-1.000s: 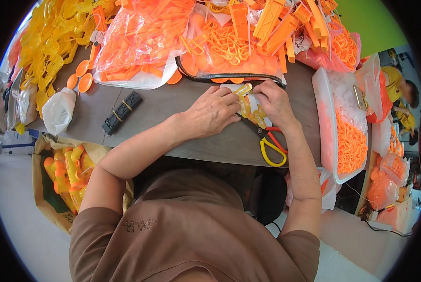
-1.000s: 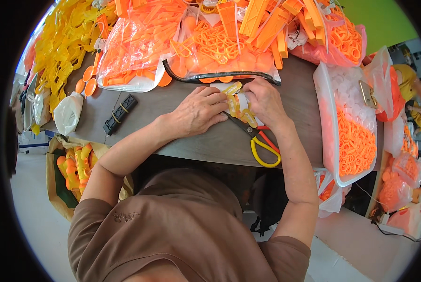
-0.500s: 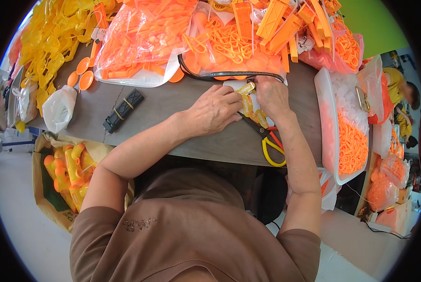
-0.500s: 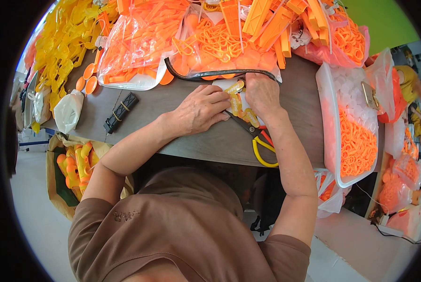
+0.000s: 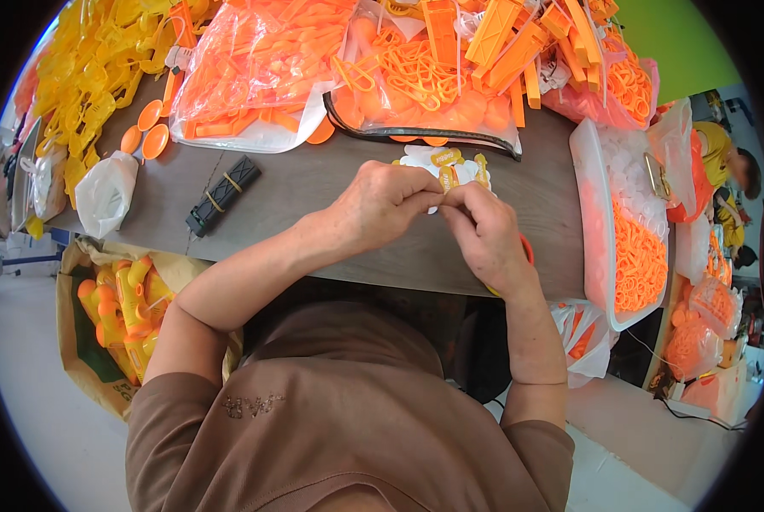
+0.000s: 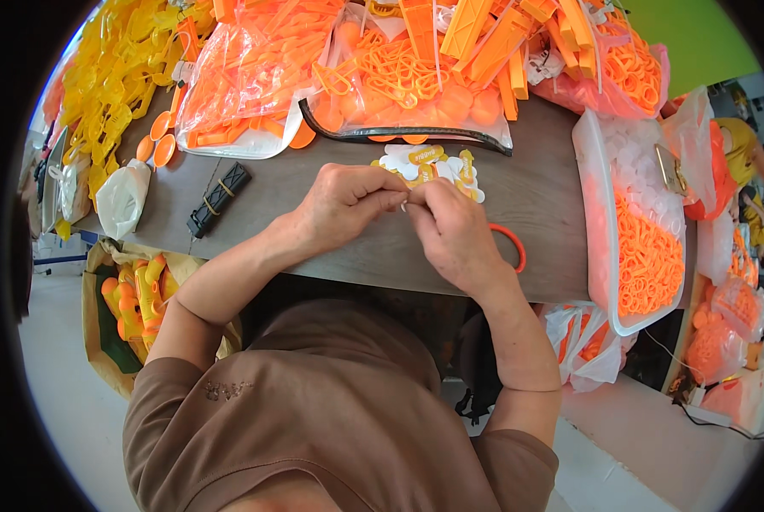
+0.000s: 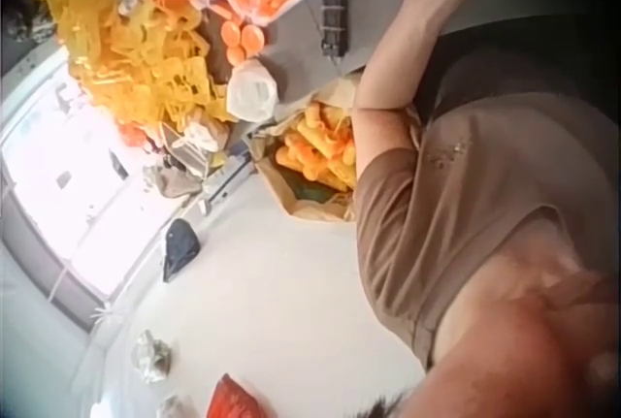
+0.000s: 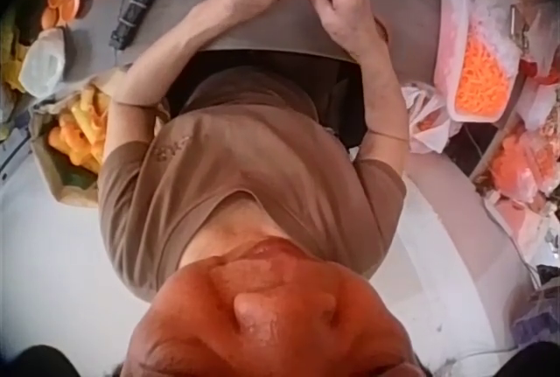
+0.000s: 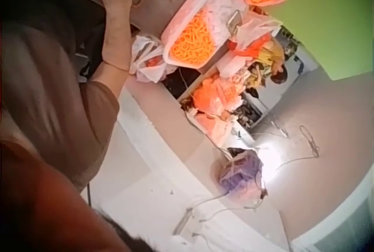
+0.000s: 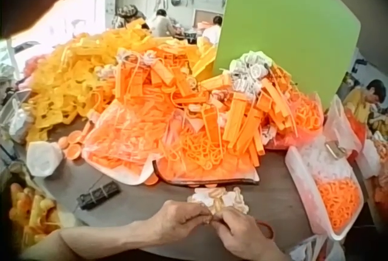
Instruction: Assembling plastic toy components and packaging them at a factory workbench.
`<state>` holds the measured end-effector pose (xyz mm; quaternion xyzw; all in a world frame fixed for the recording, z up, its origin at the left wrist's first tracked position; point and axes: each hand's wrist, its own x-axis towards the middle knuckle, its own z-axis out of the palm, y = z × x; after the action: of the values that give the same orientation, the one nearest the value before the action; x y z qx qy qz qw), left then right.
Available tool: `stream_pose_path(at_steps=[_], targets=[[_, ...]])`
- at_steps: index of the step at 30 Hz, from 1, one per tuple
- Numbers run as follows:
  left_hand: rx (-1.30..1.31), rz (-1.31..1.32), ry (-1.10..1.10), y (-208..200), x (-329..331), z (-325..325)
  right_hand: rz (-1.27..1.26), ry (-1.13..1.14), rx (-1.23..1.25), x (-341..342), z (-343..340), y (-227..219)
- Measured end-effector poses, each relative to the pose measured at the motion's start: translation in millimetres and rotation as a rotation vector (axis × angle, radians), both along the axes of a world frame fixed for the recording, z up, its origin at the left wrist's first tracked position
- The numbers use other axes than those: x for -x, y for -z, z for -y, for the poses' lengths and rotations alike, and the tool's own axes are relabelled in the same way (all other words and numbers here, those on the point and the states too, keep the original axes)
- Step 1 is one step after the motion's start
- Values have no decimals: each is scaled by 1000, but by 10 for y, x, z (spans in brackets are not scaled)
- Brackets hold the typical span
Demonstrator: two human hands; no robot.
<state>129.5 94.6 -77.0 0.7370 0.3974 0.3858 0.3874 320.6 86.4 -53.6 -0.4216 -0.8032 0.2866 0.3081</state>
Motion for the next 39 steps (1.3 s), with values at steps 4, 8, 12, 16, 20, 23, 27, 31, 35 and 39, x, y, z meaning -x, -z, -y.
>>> stream_pose_path(at_steps=[4,8,12,16,20,23,27,31,35,39], targets=[[139,-13,-140,-138,219,115,-96,60,169,77,-120,36],[199,146,-333,-327,754,346,30,141,-118,-192,-202,63],[-47,326,-734,-454,1887,603,96,214,-11,-440,-104,23],[-308,141,-1283,-419,3298,891,71,269,-19,-672,-27,22],[-366,102,-1475,-297,4293,926,-10,304,8,-804,22,-76],[-330,150,-1516,-414,4539,971,20,305,-48,-827,45,-150],[-1,138,-1302,-593,4172,896,70,402,-92,-898,224,-280],[135,-466,-992,-445,3746,927,50,481,-134,-1193,281,-249],[-298,-849,-1041,29,3845,904,40,554,-187,-1429,362,-280],[-426,-937,-1028,285,4092,1007,246,649,-365,-1631,345,-326]])
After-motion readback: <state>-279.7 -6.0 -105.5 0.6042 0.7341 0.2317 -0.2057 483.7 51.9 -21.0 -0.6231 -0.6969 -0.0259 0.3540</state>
